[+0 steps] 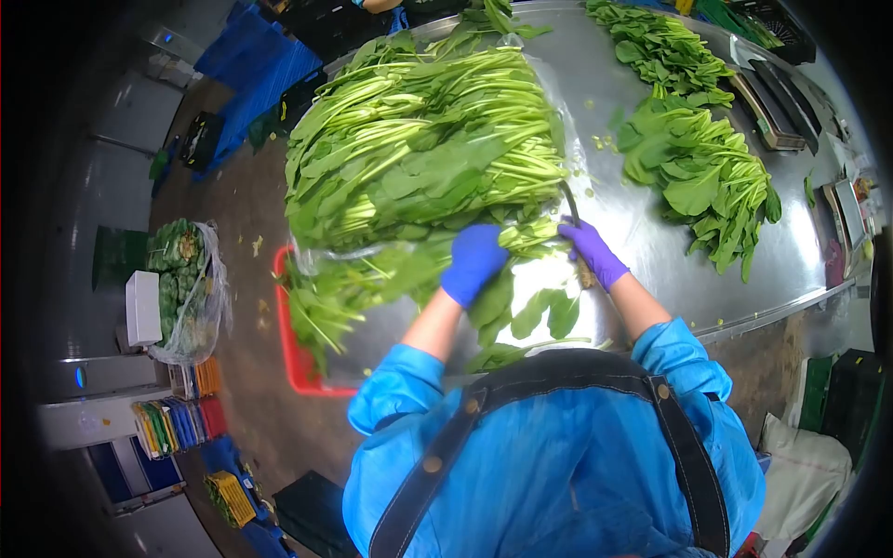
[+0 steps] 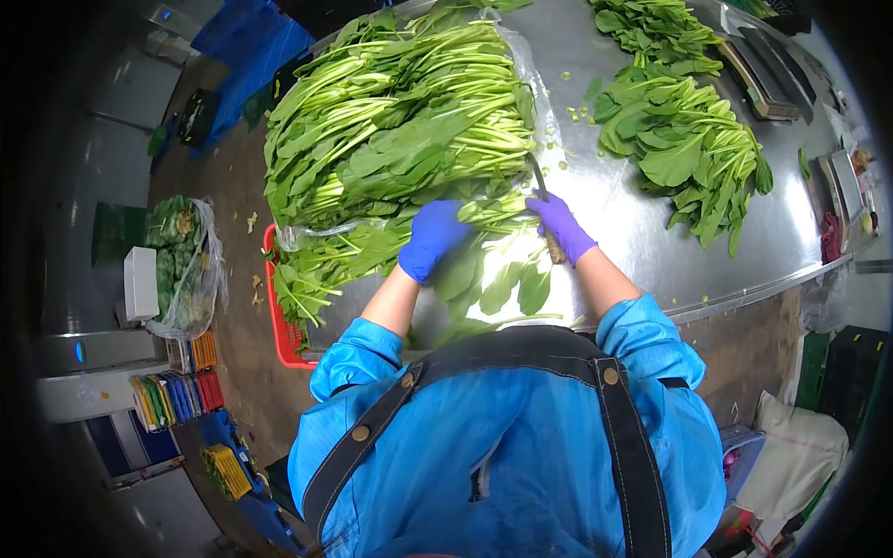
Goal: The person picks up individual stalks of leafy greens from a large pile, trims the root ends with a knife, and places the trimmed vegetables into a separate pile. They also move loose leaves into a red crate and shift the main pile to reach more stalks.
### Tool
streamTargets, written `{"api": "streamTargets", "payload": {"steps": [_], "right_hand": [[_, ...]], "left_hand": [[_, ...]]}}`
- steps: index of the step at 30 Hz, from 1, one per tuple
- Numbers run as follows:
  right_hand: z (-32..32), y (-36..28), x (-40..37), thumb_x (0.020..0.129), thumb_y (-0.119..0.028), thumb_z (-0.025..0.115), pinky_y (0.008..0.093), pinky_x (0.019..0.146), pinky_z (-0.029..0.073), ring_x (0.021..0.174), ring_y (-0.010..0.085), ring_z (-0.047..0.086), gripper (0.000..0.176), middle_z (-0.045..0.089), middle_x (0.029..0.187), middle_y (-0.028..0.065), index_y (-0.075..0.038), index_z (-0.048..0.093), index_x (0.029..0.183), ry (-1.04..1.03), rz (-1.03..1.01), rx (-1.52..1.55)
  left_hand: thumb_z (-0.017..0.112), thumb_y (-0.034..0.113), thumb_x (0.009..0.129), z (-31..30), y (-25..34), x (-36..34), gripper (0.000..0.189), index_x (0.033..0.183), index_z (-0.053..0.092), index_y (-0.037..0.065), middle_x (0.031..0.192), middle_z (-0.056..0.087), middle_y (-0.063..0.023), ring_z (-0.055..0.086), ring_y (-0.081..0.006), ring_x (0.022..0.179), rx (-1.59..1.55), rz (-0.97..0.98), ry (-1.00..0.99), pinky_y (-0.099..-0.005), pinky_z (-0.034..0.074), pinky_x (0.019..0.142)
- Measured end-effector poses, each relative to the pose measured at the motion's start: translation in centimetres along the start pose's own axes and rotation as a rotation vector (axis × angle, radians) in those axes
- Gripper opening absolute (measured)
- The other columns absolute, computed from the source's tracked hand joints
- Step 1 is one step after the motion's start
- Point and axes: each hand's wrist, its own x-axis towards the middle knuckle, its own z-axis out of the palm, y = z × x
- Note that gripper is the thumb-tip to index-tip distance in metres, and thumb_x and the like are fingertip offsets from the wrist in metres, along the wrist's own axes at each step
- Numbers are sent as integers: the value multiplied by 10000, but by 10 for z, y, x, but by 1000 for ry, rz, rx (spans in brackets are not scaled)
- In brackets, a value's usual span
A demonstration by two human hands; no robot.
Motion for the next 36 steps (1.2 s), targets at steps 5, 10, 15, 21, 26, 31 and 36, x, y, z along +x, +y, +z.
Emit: {"api": "streamTargets", "payload": {"steps": [5, 10, 15, 21, 26, 31, 36], "right_hand": [[-1, -13, -36, 849, -210, 594, 202, 421, 390, 455, 65, 454, 293, 581, 751, 32, -15, 583, 1067, -94, -98, -86], [-1, -28, -94, 854, -191, 612, 189, 459, 350, 493, 38, 427, 257, 548, 705, -12, -56, 623, 1072, -103, -225, -181], [-8, -57, -121, 860, -193, 608, 206, 464, 361, 504, 52, 455, 267, 559, 671, -11, -69, 625, 1095, -97, -189, -196], [-18, -19, -114, 845, -133, 575, 328, 605, 497, 680, 228, 640, 345, 658, 842, 115, -127, 576, 1190, 256, -707, -658], [-8, -14, -120, 798, -63, 548, 366, 654, 518, 732, 285, 644, 480, 654, 877, 123, -180, 511, 1263, 200, -703, -747], [-9, -14, -120, 734, -13, 531, 358, 632, 513, 698, 273, 636, 561, 645, 828, 105, -162, 491, 1274, 169, -752, -870], [-19, -1, -113, 744, -36, 523, 340, 639, 510, 719, 265, 635, 494, 642, 813, 112, -147, 535, 1225, 150, -671, -984]], "left_hand": [[654, 309, 681, -2, -13, -2, 274, 870, 662, 110, 811, 639, -146, 601, -349, 755, 21, 15, 138, -435, 479, 661], [709, 374, 691, -19, 8, 2, 434, 1031, 657, 108, 947, 651, -157, 626, -304, 854, -466, 218, -225, -369, 486, 769], [731, 335, 704, -24, 63, -8, 490, 1114, 624, 89, 993, 646, -168, 619, -261, 905, -385, 282, -557, -336, 459, 829], [714, 307, 720, 2, 62, -22, 481, 1106, 616, 36, 986, 657, -147, 619, -211, 882, -630, 3, -424, -318, 461, 819], [708, 323, 705, 3, 68, -32, 426, 1025, 647, 49, 910, 658, -161, 632, -265, 827, -586, 60, -326, -345, 480, 777], [707, 350, 684, 3, 68, -36, 390, 950, 674, 66, 845, 655, -168, 635, -313, 777, -583, 92, -182, -370, 494, 729], [732, 291, 696, -3, 62, -41, 394, 985, 661, 34, 845, 672, -138, 644, -207, 770, -771, 155, -331, -325, 487, 741]]}}
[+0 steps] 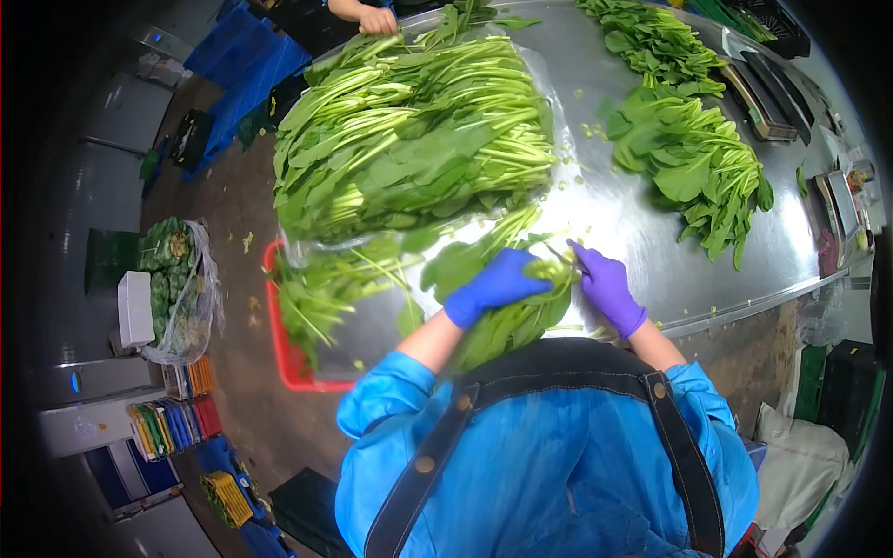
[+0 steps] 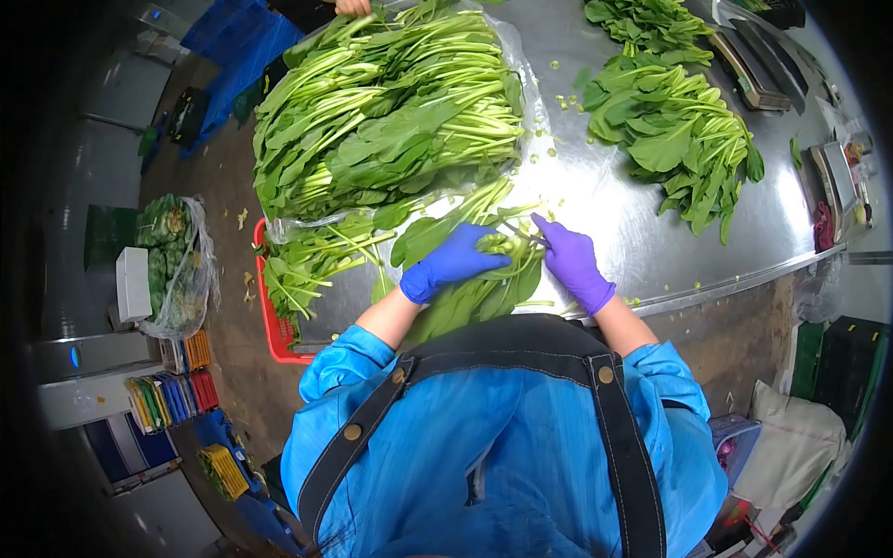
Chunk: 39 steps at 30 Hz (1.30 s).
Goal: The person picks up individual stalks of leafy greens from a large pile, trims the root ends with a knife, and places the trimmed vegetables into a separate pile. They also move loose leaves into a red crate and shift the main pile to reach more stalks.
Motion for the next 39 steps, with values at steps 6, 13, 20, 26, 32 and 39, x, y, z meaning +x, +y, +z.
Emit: {"api": "streamTargets", "payload": {"steps": [6, 13, 20, 26, 32, 39], "right_hand": [[-8, 28, -11, 846, -165, 535, 289, 616, 480, 662, 177, 621, 298, 649, 764, 120, -129, 626, 1128, -73, 290, 125], [-29, -58, 33, 847, -225, 605, 208, 490, 384, 518, 40, 462, 332, 562, 635, -14, -101, 618, 1155, -284, 359, 732], [-14, -31, 29, 852, -185, 575, 179, 431, 360, 477, 37, 440, 258, 565, 662, 0, -39, 645, 1052, -371, 501, 989], [-21, -73, 37, 777, -205, 676, 181, 478, 360, 502, 24, 400, 420, 631, 823, 9, -85, 597, 1171, -326, 342, 815], [-14, -92, 50, 769, -187, 709, 194, 547, 429, 582, 30, 502, 341, 665, 864, 28, -44, 637, 1069, -162, 204, 736], [-62, -22, 44, 774, -201, 656, 190, 463, 370, 531, 29, 464, 330, 564, 677, -45, -69, 646, 1076, -327, 492, 746]], "left_hand": [[762, 265, 680, -22, -3, -16, 450, 1039, 646, 20, 916, 677, -119, 621, -147, 809, 61, -184, 145, -300, 478, 763], [769, 241, 676, -6, -10, -1, 434, 1029, 648, 18, 868, 678, -88, 614, -131, 759, -108, -116, 109, -275, 486, 717], [710, 104, 720, -65, 18, -42, 279, 963, 646, -16, 824, 661, -68, 603, -101, 704, -364, -208, 395, -246, 480, 619], [744, 97, 670, -65, 29, -51, 270, 902, 647, -3, 816, 643, -53, 585, -103, 717, -409, -197, 396, -258, 483, 649], [772, 132, 664, -63, 39, -43, 317, 929, 643, 16, 820, 641, -26, 570, -92, 743, -255, -128, 400, -258, 478, 684], [644, 108, 772, -134, 24, -89, 323, 1070, 572, 3, 958, 656, -115, 621, -182, 839, -673, 8, 803, -290, 492, 767]]}}
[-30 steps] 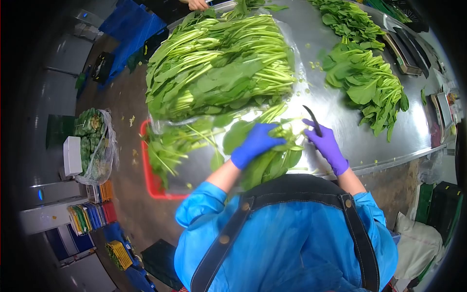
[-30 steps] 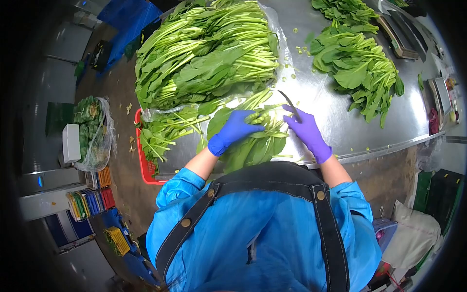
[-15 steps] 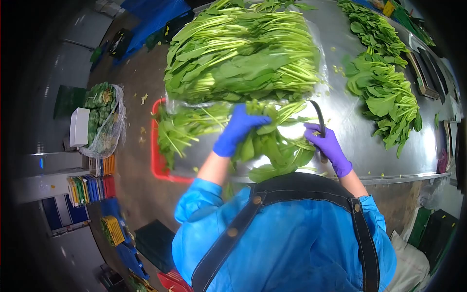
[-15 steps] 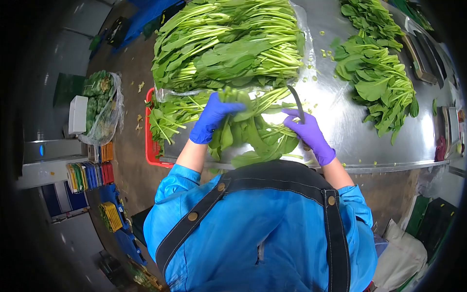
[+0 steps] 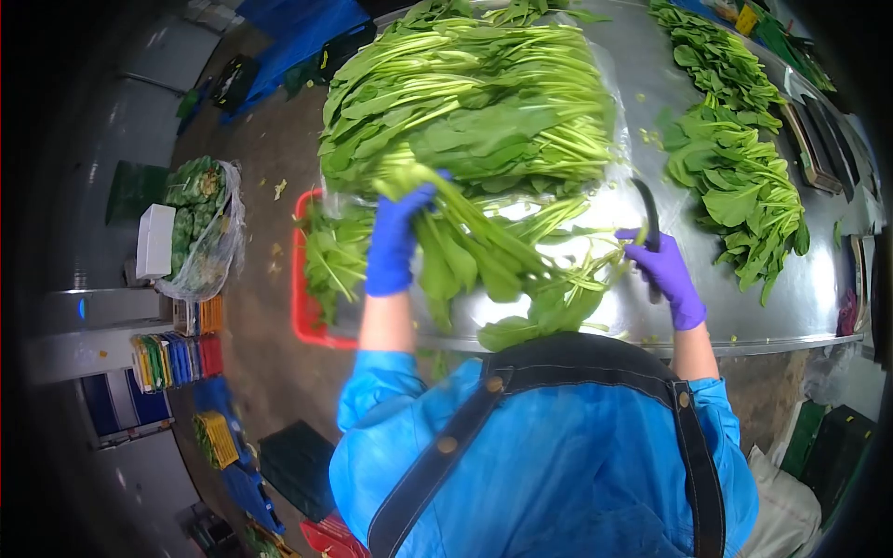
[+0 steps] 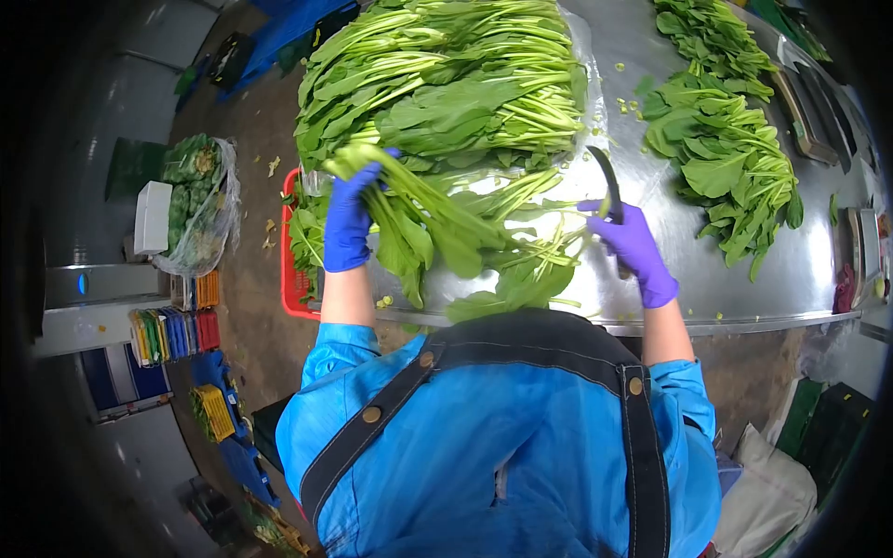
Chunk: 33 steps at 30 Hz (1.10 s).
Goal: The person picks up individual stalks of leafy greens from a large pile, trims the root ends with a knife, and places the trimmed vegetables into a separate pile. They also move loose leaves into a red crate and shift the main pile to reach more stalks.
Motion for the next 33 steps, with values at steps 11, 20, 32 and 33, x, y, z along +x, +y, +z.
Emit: {"api": "streamTargets", "payload": {"steps": [11, 20, 32, 33], "right_hand": [[-30, 91, 28, 761, -362, 662, 382, 856, 464, 1009, 318, 590, 733, 533, 1235, 158, -129, 344, 1379, 568, -244, -718], [11, 74, 35, 809, -353, 624, 337, 903, 436, 1053, 275, 574, 495, 588, 1158, 133, -84, 541, 1216, 304, -171, -521], [13, 93, 30, 808, -366, 609, 346, 906, 434, 1036, 283, 574, 480, 603, 1123, 138, -87, 561, 1197, 261, -83, -504], [12, 93, 28, 807, -369, 605, 344, 914, 431, 1045, 282, 570, 473, 603, 1129, 131, -88, 571, 1186, 257, -53, -471]], "left_hand": [[619, 155, 848, -105, -40, 26, 308, 1108, 534, 15, 1016, 598, -137, 593, -259, 930, -623, -71, 352, -393, 493, 889], [599, 201, 794, -45, -10, 22, 496, 1237, 486, 8, 950, 579, -109, 600, -234, 827, -328, -71, 111, -372, 505, 818], [701, 320, 657, 114, -213, 63, 363, 802, 632, -6, 900, 568, -204, 548, -338, 833, 1389, 166, -580, -420, 451, 751], [697, 303, 657, 114, -231, 62, 353, 811, 630, -7, 949, 535, -226, 513, -368, 899, 1435, 390, -493, -433, 433, 801]]}}
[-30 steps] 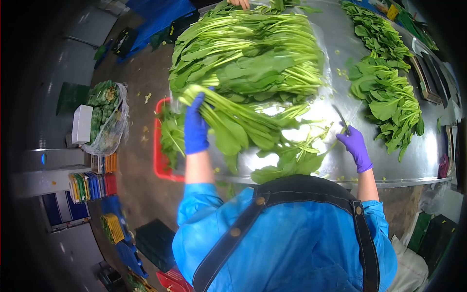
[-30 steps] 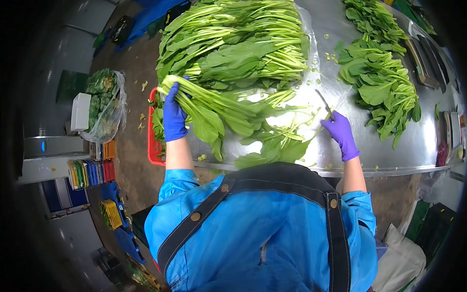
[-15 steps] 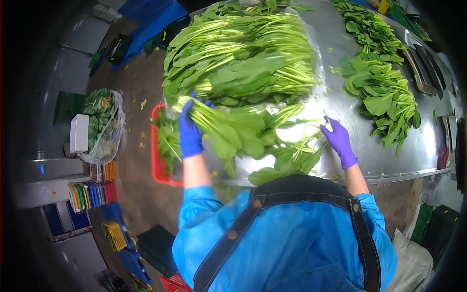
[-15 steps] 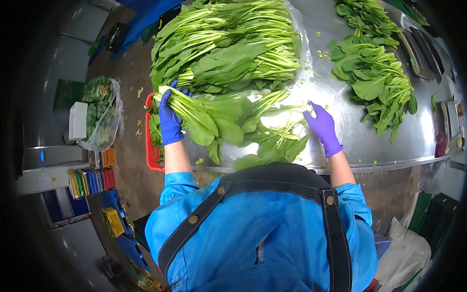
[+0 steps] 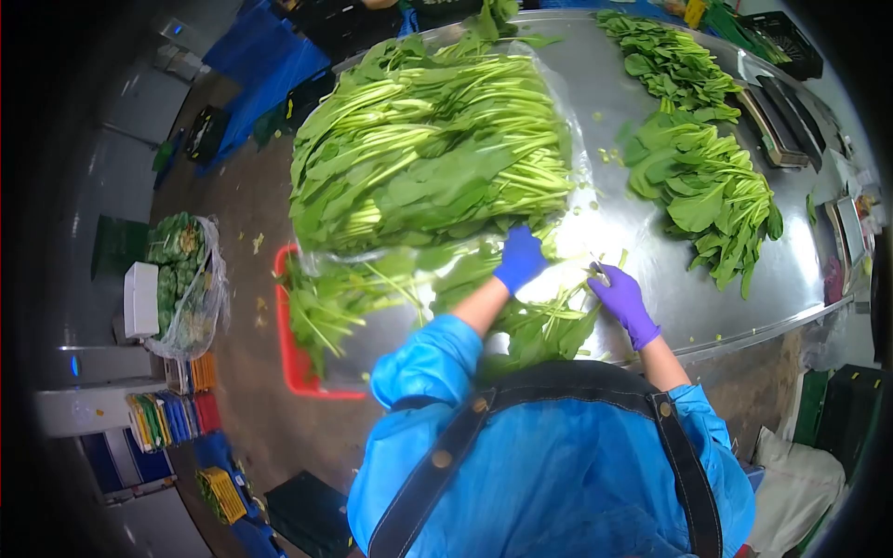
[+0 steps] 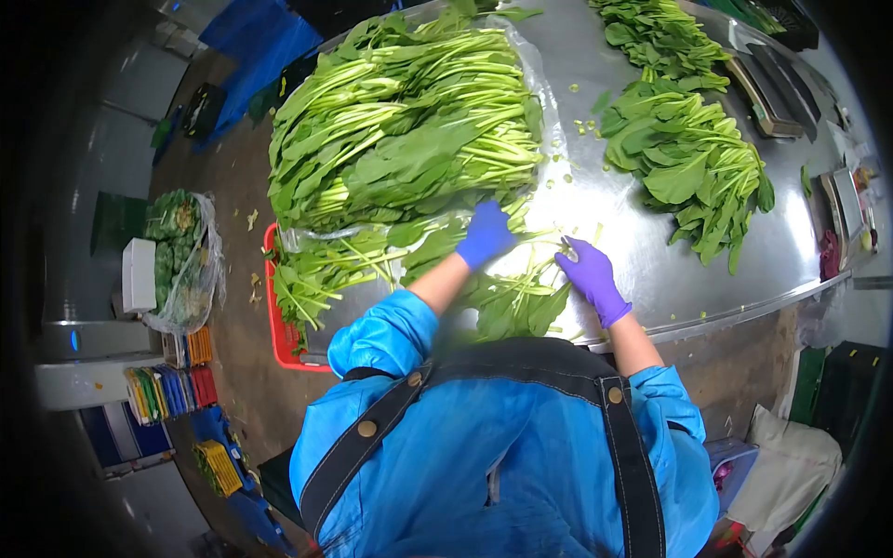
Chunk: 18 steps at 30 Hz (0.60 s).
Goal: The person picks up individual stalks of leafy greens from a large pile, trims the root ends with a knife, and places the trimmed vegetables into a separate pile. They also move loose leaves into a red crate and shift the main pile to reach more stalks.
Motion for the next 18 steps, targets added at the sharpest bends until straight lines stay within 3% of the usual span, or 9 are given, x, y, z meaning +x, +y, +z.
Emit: {"api": "streamTargets", "payload": {"steps": [3, 5, 8, 10, 11, 13, 14, 15, 18], "right_hand": [[0, 5, -3, 805, -365, 606, 343, 907, 435, 1042, 278, 574, 466, 607, 1124, 127, -90, 577, 1180, 14, 0, -46], [7, 11, -1, 803, -365, 606, 344, 890, 447, 1019, 280, 586, 464, 615, 1108, 124, -91, 580, 1176, 32, 5, -65], [18, 19, 6, 801, -364, 608, 354, 891, 446, 1016, 291, 587, 471, 618, 1098, 134, -89, 576, 1182, 62, -69, -18], [24, 15, 12, 808, -344, 620, 331, 792, 487, 888, 255, 625, 468, 644, 1013, 128, -72, 571, 1185, 109, -162, -28], [23, 6, 14, 808, -344, 620, 331, 792, 487, 888, 255, 625, 468, 644, 1013, 128, -72, 571, 1185, 118, -157, -28], [18, -15, 16, 819, -312, 628, 275, 618, 494, 685, 160, 593, 454, 635, 880, 89, -55, 566, 1189, -32, 188, 467], [22, -18, 20, 828, -287, 625, 222, 485, 433, 565, 76, 495, 419, 585, 797, 37, -45, 579, 1167, 1, 133, 469], [21, -18, 23, 828, -287, 625, 222, 485, 433, 565, 76, 495, 419, 585, 797, 37, -45, 579, 1167, 2, 132, 470], [14, -38, 18, 825, -285, 627, 232, 495, 433, 580, 82, 510, 391, 593, 775, 30, -45, 600, 1133, -251, 171, 602]], "left_hand": [[697, 284, 662, 9, 5, -6, 353, 838, 627, -14, 1047, 467, -250, 448, -380, 1001, -49, 37, 169, -439, 401, 860], [699, 266, 653, 11, 2, -14, 344, 852, 627, -4, 1080, 471, -213, 455, -362, 1010, -73, 34, 163, -438, 415, 845], [703, 263, 635, 11, 1, -23, 334, 859, 638, 25, 1065, 497, -182, 461, -349, 1005, -163, 63, 53, -434, 420, 843], [710, 271, 620, -5, 12, -29, 346, 887, 653, 59, 1038, 526, -147, 468, -335, 991, -102, 54, -191, -423, 428, 824], [710, 271, 620, -9, 15, -31, 346, 887, 653, 59, 1038, 526, -147, 468, -335, 991, -102, 63, -192, -423, 428, 824], [715, 286, 613, -16, 20, -36, 373, 921, 663, 82, 1022, 546, -135, 469, -325, 982, -110, 67, -227, -422, 428, 813], [715, 286, 613, -22, 23, -40, 373, 921, 663, 82, 1022, 546, -135, 469, -325, 982, -109, 70, -227, -422, 428, 813], [713, 286, 615, -27, 27, -45, 374, 928, 665, 86, 1037, 543, -127, 472, -320, 970, -119, 69, -175, -418, 427, 806], [717, 269, 614, -56, 35, -62, 365, 923, 663, 83, 1065, 534, -114, 474, -313, 972, -115, 133, -31, -417, 420, 818]]}}
